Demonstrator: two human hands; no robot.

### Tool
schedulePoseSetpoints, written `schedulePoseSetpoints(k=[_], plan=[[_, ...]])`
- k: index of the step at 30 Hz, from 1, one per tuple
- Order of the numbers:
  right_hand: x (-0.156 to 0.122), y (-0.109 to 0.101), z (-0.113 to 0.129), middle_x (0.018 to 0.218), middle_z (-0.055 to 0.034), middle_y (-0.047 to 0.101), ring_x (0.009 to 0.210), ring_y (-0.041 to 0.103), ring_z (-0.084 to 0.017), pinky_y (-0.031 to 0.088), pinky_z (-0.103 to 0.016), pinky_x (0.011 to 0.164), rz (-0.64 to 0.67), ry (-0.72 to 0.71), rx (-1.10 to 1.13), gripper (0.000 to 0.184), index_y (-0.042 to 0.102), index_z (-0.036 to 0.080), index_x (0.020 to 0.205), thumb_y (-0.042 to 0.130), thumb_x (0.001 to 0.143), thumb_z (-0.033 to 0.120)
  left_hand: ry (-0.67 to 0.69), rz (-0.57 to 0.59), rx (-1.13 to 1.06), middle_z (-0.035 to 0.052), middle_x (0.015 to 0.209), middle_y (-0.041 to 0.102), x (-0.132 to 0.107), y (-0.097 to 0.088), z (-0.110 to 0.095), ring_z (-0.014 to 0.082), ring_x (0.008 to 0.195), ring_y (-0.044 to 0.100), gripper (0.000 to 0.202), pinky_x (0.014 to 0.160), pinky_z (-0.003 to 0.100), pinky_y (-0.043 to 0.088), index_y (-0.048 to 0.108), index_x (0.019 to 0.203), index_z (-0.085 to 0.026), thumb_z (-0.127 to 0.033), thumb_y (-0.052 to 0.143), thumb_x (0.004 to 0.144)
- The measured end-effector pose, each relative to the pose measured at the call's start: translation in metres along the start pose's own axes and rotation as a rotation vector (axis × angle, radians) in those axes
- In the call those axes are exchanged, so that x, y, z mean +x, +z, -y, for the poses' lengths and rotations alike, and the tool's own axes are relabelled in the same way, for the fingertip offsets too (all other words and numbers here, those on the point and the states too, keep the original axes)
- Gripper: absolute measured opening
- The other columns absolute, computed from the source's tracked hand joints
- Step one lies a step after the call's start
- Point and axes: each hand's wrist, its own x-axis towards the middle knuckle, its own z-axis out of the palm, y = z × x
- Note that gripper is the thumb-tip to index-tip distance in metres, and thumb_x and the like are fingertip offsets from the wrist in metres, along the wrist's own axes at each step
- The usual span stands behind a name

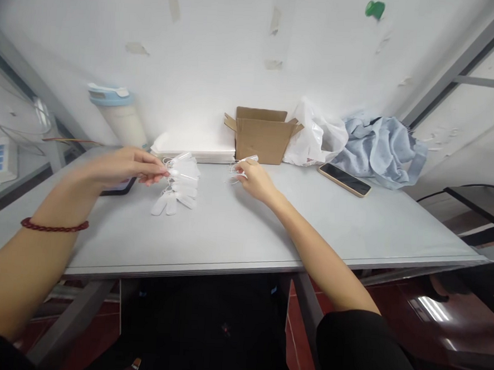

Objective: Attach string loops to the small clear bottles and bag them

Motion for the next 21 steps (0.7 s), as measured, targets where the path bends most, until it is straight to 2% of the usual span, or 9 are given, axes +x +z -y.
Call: schedulePoseSetpoints(k=[5, 11, 16, 21], plan=[[0.0, 0.001, -0.012, 0.102, -0.013, 0.061, 0.094, 0.053, -0.024, 0.042, -0.035, 0.079, 0.068, 0.01, -0.137, 0.016, 0.062, 0.014, 0.095, 0.055, 0.081, 0.014, -0.054, 0.111, 0.073, 0.0019, 0.056, 0.056, -0.003, -0.014, 0.005, 0.011, 0.054, 0.049, 0.025, 0.048, 0.019, 0.037, 0.066, 0.057, -0.018, -0.036, 0.066, 0.073], [0.0, 0.001, -0.019, 0.107, -0.0136, 0.06, 0.104, 0.051, -0.027, 0.042, -0.038, 0.085, 0.09, -0.003, -0.19, 0.021, 0.062, 0.015, 0.1, 0.054, 0.081, 0.012, -0.081, 0.297, 0.078, 0.0036, 0.055, 0.058, 0.001, -0.014, 0.014, 0.0149, 0.056, 0.053, 0.022, 0.049, 0.02, 0.04, 0.068, 0.057, -0.019, -0.039, 0.069, 0.067], [0.0, 0.0, -0.021, 0.109, -0.0158, 0.06, 0.104, 0.053, -0.03, 0.043, -0.039, 0.084, 0.148, 0.05, -0.245, 0.024, 0.063, 0.013, 0.102, 0.057, 0.079, 0.01, -0.185, 0.318, 0.061, 0.0054, 0.056, 0.063, 0.005, -0.01, 0.019, 0.0179, 0.056, 0.057, 0.018, 0.046, 0.021, 0.042, 0.069, 0.056, -0.021, -0.039, 0.073, 0.061], [0.001, 0.0, -0.02, 0.108, -0.0155, 0.061, 0.102, 0.055, -0.029, 0.044, -0.039, 0.084, 0.156, 0.044, -0.266, 0.024, 0.064, 0.013, 0.1, 0.059, 0.077, 0.008, -0.214, 0.265, 0.143, 0.0074, 0.06, 0.065, 0.008, -0.011, 0.022, 0.0173, 0.059, 0.059, 0.024, 0.047, 0.019, 0.042, 0.07, 0.058, -0.02, -0.042, 0.07, 0.066]])
